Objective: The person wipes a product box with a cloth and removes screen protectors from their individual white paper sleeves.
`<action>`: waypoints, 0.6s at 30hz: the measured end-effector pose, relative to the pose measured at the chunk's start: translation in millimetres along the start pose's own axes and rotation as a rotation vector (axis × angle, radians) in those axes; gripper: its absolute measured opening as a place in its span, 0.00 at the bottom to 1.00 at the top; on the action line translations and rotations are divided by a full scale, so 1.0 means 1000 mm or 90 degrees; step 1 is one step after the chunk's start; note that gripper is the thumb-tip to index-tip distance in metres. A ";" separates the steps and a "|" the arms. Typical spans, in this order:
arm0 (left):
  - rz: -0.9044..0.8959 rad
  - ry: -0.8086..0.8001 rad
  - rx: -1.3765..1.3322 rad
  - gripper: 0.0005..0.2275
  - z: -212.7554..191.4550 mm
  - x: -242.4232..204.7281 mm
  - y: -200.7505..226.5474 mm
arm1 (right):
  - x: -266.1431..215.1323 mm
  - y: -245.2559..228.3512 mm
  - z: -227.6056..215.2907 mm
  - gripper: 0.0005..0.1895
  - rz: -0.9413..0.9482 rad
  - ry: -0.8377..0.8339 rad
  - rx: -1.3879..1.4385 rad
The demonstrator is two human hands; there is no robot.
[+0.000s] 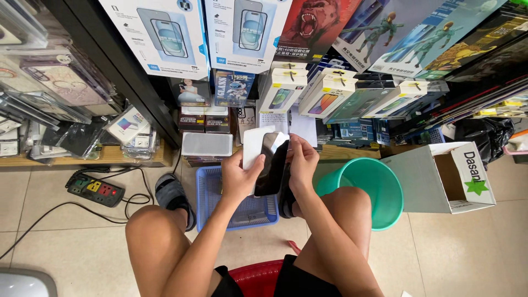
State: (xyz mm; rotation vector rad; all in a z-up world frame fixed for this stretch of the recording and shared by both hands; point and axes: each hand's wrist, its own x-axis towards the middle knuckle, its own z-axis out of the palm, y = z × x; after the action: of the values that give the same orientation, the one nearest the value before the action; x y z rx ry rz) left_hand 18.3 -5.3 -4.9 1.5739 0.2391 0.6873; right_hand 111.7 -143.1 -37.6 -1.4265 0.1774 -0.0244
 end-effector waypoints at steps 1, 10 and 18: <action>-0.002 0.001 0.001 0.13 -0.002 0.001 0.001 | -0.004 -0.010 0.003 0.10 0.002 -0.001 -0.001; -0.072 0.107 -0.040 0.10 -0.023 0.008 0.001 | -0.026 -0.014 0.015 0.12 0.044 -0.228 -0.005; -0.111 0.029 -0.040 0.13 -0.016 0.005 -0.022 | 0.001 0.001 0.002 0.10 -0.233 -0.154 -0.159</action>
State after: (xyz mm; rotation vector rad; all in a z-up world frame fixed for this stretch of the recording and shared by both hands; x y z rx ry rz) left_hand 19.0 13.8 -24.5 1.4595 0.3798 0.5898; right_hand 112.4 -141.2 -38.7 -1.6817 -0.2903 -0.1328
